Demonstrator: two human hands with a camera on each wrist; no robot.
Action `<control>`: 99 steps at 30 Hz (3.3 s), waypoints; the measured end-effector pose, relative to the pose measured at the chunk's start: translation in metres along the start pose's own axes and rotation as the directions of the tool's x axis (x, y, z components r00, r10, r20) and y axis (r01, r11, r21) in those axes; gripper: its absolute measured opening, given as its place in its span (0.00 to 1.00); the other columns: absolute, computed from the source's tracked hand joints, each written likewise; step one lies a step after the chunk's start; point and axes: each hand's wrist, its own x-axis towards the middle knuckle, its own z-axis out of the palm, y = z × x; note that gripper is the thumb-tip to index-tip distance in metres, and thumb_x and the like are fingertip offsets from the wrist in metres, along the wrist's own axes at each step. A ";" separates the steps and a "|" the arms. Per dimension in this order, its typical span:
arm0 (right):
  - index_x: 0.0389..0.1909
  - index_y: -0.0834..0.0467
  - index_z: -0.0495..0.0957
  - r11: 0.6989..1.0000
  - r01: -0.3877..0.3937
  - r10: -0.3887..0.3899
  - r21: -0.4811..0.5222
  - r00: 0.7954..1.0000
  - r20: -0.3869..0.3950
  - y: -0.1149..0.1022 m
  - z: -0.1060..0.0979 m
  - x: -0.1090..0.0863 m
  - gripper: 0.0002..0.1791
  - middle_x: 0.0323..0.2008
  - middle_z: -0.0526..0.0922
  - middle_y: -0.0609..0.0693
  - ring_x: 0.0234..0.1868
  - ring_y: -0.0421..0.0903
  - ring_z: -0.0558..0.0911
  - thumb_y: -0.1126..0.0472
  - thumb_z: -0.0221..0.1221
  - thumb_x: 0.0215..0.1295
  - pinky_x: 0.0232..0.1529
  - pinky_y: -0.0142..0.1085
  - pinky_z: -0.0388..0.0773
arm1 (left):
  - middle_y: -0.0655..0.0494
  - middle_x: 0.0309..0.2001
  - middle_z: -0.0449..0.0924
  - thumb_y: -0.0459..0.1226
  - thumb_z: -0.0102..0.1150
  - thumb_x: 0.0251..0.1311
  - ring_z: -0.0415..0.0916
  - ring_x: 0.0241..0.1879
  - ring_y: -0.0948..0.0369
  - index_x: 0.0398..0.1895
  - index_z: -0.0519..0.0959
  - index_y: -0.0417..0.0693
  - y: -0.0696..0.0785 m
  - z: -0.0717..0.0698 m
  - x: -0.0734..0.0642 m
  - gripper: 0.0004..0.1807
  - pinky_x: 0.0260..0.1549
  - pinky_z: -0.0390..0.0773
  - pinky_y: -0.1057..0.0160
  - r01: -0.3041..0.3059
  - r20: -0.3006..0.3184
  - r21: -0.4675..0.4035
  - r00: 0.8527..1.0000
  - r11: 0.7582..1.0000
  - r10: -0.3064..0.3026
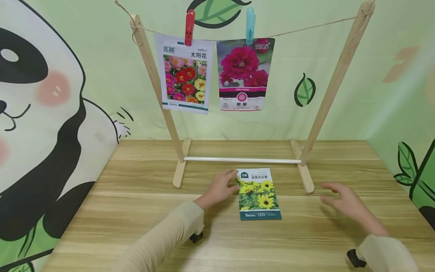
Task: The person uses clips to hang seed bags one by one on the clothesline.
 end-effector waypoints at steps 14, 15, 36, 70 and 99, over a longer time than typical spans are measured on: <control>0.52 0.71 0.67 0.999 0.017 -0.017 -0.028 1.000 -0.021 0.013 -0.001 -0.007 0.26 0.51 0.68 0.73 0.49 0.69 0.65 0.57 0.56 0.58 0.44 0.59 0.63 | 0.47 0.68 0.49 0.50 0.46 0.59 0.48 0.66 0.49 0.67 0.52 0.51 0.004 0.004 -0.001 0.34 0.61 0.54 0.46 -0.017 0.123 0.123 0.992 0.992 0.002; 0.52 0.71 0.66 1.000 0.015 -0.016 -0.027 1.000 -0.017 0.013 -0.001 -0.008 0.26 0.51 0.68 0.73 0.50 0.69 0.65 0.58 0.56 0.58 0.44 0.59 0.62 | 0.48 0.68 0.47 0.50 0.46 0.59 0.47 0.67 0.50 0.67 0.51 0.52 0.005 0.004 -0.001 0.34 0.61 0.54 0.46 -0.015 0.135 0.133 0.991 0.991 -0.004; 0.55 0.75 0.61 0.999 -0.052 0.052 0.001 0.998 0.042 0.026 -0.001 -0.016 0.32 0.54 0.57 0.79 0.53 0.75 0.58 0.57 0.57 0.57 0.46 0.64 0.56 | 0.50 0.70 0.41 0.52 0.45 0.60 0.41 0.68 0.51 0.68 0.47 0.58 0.010 0.010 -0.001 0.35 0.61 0.53 0.45 -0.026 0.213 0.187 0.977 0.982 -0.015; 0.52 0.74 0.66 0.992 -0.115 0.118 -0.053 0.991 0.055 0.038 0.003 -0.025 0.30 0.51 0.66 0.76 0.51 0.72 0.65 0.56 0.58 0.55 0.44 0.58 0.64 | 0.52 0.68 0.49 0.54 0.41 0.61 0.42 0.68 0.50 0.63 0.60 0.61 0.008 0.009 -0.005 0.27 0.60 0.53 0.46 -0.088 0.252 0.257 0.968 0.962 0.022; 0.55 0.74 0.61 0.977 -0.180 0.189 -0.117 0.979 0.071 0.057 0.000 -0.025 0.36 0.53 0.58 0.79 0.51 0.75 0.60 0.50 0.57 0.55 0.44 0.62 0.60 | 0.49 0.67 0.51 0.50 0.46 0.60 0.50 0.66 0.49 0.65 0.57 0.55 0.002 0.003 0.000 0.30 0.60 0.55 0.45 -0.052 0.129 0.186 0.991 0.981 0.028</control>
